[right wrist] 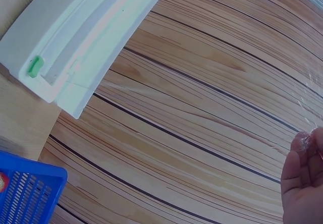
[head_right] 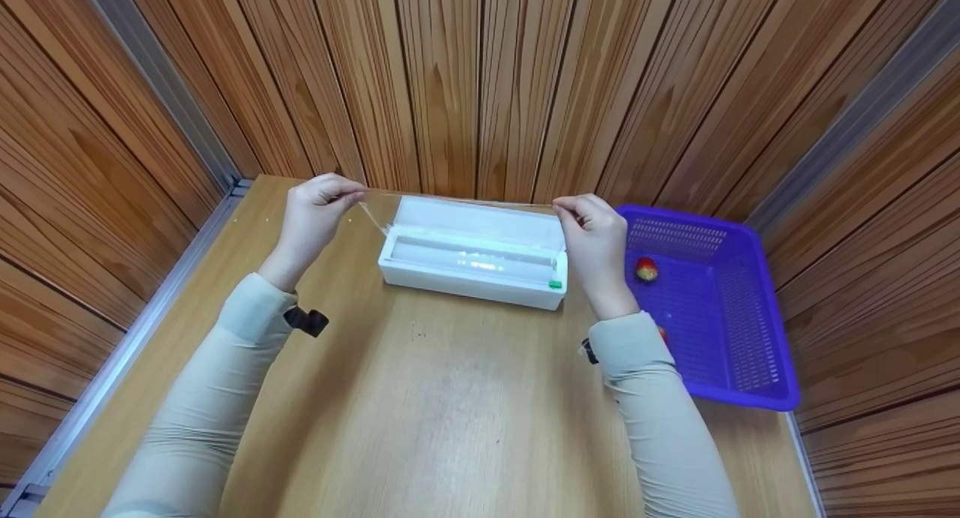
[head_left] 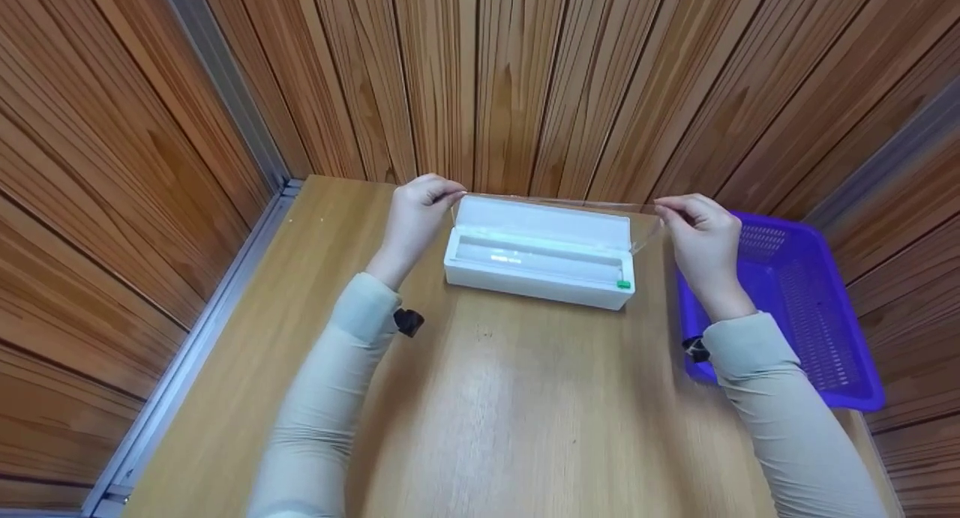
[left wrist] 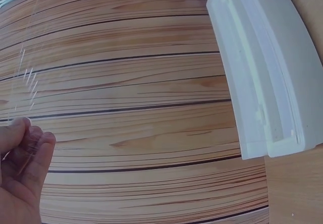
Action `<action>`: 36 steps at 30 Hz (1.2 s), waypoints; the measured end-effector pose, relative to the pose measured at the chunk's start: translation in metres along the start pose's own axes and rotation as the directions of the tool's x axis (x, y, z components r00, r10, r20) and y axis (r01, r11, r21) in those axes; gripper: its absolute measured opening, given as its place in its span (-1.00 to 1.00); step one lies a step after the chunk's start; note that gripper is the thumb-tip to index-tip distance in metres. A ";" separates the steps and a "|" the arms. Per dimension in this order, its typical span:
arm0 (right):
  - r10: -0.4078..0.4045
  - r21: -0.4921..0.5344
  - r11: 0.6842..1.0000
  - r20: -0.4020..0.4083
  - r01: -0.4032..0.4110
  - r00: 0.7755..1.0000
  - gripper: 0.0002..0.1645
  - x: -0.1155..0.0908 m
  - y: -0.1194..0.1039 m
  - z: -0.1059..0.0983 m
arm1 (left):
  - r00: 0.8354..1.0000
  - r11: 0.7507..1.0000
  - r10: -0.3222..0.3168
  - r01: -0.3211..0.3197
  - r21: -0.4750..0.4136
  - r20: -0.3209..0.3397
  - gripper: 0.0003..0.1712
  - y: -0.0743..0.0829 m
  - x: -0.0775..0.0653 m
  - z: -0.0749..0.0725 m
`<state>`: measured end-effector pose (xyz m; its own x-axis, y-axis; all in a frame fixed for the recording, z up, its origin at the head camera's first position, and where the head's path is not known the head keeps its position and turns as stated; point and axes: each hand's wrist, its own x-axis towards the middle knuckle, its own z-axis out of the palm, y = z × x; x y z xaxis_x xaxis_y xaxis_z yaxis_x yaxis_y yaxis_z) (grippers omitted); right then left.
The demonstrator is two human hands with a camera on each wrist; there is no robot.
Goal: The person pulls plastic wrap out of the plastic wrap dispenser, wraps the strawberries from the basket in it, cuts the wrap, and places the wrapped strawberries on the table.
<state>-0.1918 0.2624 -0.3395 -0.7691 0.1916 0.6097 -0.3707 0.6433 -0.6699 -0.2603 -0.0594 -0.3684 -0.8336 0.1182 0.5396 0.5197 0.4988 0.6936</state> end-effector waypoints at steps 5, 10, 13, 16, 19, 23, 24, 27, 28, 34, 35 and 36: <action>-0.014 -0.008 1.000 0.021 0.014 1.000 -0.85 -0.003 -0.002 0.002 | 1.000 1.000 0.011 -0.011 0.017 0.000 -0.85 -0.002 -0.007 -0.005; -0.042 -0.020 0.999 0.027 0.042 0.999 -0.84 -0.007 -0.002 0.001 | 1.000 0.999 0.027 -0.027 0.024 0.005 -0.83 0.000 -0.014 -0.008; -0.055 -0.012 0.998 0.023 0.056 0.998 -0.86 -0.009 -0.003 0.000 | 1.000 0.999 0.019 -0.019 0.032 0.023 -0.82 0.002 -0.017 -0.010; -0.064 -0.003 0.998 0.016 0.064 0.998 -0.87 -0.011 -0.003 -0.001 | 0.999 0.999 0.021 -0.022 0.040 0.033 -0.82 0.005 -0.020 -0.012; -0.067 0.000 0.998 0.017 0.067 0.998 -0.87 -0.013 -0.002 -0.001 | 0.999 0.998 0.034 -0.035 0.048 0.039 -0.84 0.007 -0.024 -0.014; -0.051 0.001 0.999 0.032 0.051 0.998 -0.87 -0.018 -0.004 -0.004 | 0.997 0.997 0.056 -0.058 0.046 0.051 -0.86 0.009 -0.028 -0.015; -0.046 0.006 0.999 0.036 0.046 0.998 -0.87 -0.019 -0.004 -0.005 | 0.997 0.997 0.059 -0.062 0.046 0.054 -0.87 0.010 -0.029 -0.015; -0.058 0.021 0.998 0.035 0.057 0.998 -0.87 -0.021 -0.005 -0.007 | 0.996 0.996 0.070 -0.072 0.045 0.063 -0.87 0.011 -0.032 -0.016; -0.065 0.030 0.997 0.034 0.064 0.997 -0.87 -0.022 -0.005 -0.007 | 0.995 0.996 0.076 -0.079 0.047 0.066 -0.87 0.011 -0.033 -0.017; -0.091 0.026 0.996 0.047 0.090 0.995 -0.87 -0.025 0.012 -0.005 | 0.993 0.995 0.089 -0.093 0.046 0.078 -0.88 0.012 -0.039 -0.022; -0.093 0.021 0.996 0.053 0.092 0.994 -0.87 -0.026 0.015 -0.005 | 0.993 0.995 0.085 -0.089 0.040 0.079 -0.88 0.012 -0.040 -0.022; -0.093 0.024 0.995 0.058 0.092 0.994 -0.87 -0.027 0.016 -0.005 | 0.994 0.996 0.080 -0.083 0.034 0.079 -0.88 0.011 -0.041 -0.023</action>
<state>-0.1747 0.2712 -0.3646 -0.7601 0.0874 0.6439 -0.4526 0.6399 -0.6210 -0.2161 -0.0783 -0.3718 -0.8015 0.2252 0.5539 0.5803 0.5165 0.6297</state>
